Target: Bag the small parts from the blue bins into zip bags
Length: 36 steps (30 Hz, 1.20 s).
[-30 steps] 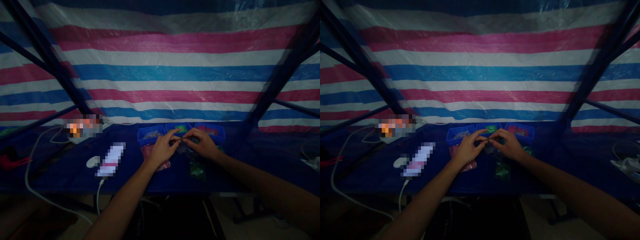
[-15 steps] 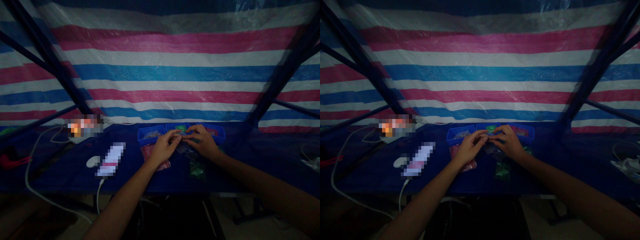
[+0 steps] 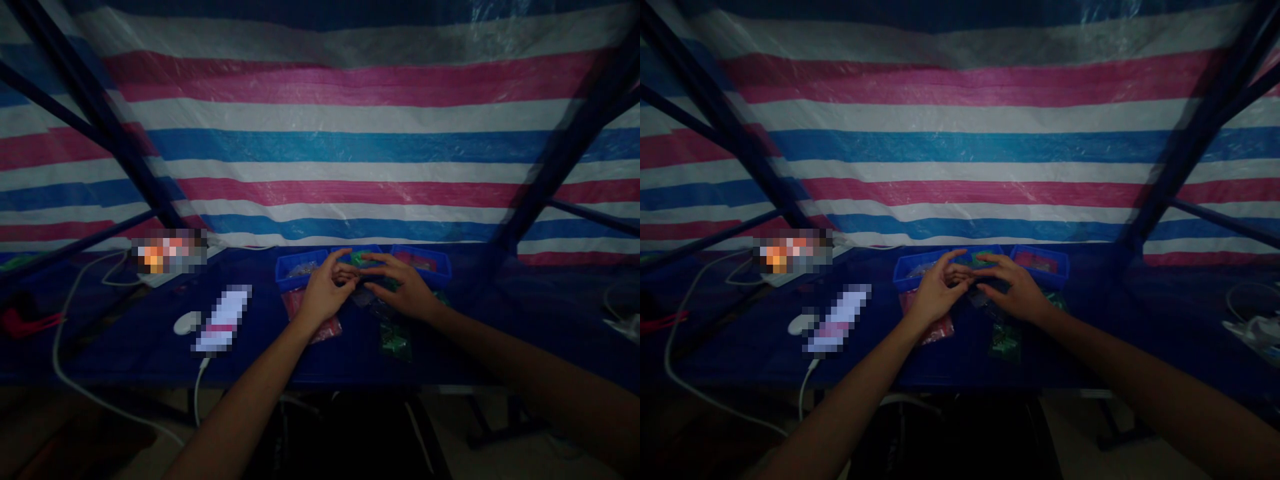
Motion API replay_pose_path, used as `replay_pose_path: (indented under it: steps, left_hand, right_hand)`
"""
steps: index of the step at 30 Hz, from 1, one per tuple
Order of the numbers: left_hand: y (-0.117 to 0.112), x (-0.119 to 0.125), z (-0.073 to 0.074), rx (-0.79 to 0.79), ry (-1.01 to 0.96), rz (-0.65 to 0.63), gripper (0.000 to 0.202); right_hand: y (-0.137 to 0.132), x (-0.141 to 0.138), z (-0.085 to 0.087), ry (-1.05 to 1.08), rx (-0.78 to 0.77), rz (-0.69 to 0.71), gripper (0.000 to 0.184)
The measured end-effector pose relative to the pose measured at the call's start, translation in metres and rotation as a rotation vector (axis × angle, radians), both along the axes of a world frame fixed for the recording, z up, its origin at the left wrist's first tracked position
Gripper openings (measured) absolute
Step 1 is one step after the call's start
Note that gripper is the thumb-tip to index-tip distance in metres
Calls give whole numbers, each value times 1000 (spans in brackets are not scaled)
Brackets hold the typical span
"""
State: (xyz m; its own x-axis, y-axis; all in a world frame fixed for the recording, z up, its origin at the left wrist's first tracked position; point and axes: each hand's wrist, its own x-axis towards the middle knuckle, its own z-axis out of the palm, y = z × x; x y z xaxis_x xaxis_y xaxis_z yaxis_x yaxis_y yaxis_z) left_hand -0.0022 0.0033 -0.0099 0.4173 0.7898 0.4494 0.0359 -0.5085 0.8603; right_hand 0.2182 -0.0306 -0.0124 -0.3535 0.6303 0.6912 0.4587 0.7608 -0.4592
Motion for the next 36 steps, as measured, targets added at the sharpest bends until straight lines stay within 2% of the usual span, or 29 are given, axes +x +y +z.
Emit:
replay_pose_path:
  steps: [3,6,8,12,15,19,24,28,31,34,36]
  left_hand:
    - [-1,-2,4,66,72,69,46]
    - [-2,-6,9,178,191,178,26]
    - [-2,-10,12,266,233,251,19]
    - [3,-23,17,488,333,350,24]
    - [11,-38,19,580,454,462,29]
    - [25,-55,18,600,560,586,30]
    - [36,-64,11,598,595,619,31]
    - [37,-64,7,546,700,621,22]
    - [33,-60,8,465,779,634,23]
    - [26,-55,12,459,754,667,23]
    - [22,-49,15,504,685,633,21]
  right_hand:
    - [-3,-2,4,6,26,17,38]
    - [-6,-3,8,9,58,27,34]
    - [-6,-3,8,0,65,23,31]
    - [-3,-1,4,-24,56,-24,21]
    - [1,0,-2,-90,34,-21,23]
    - [3,0,-9,-217,-34,25,34]
    - [3,0,-11,-317,-59,68,35]
    - [6,2,-13,-410,-56,105,32]
    - [9,2,-16,-416,-41,105,27]
    - [10,1,-16,-410,-48,103,22]
    - [8,-1,-14,-361,-63,87,22]
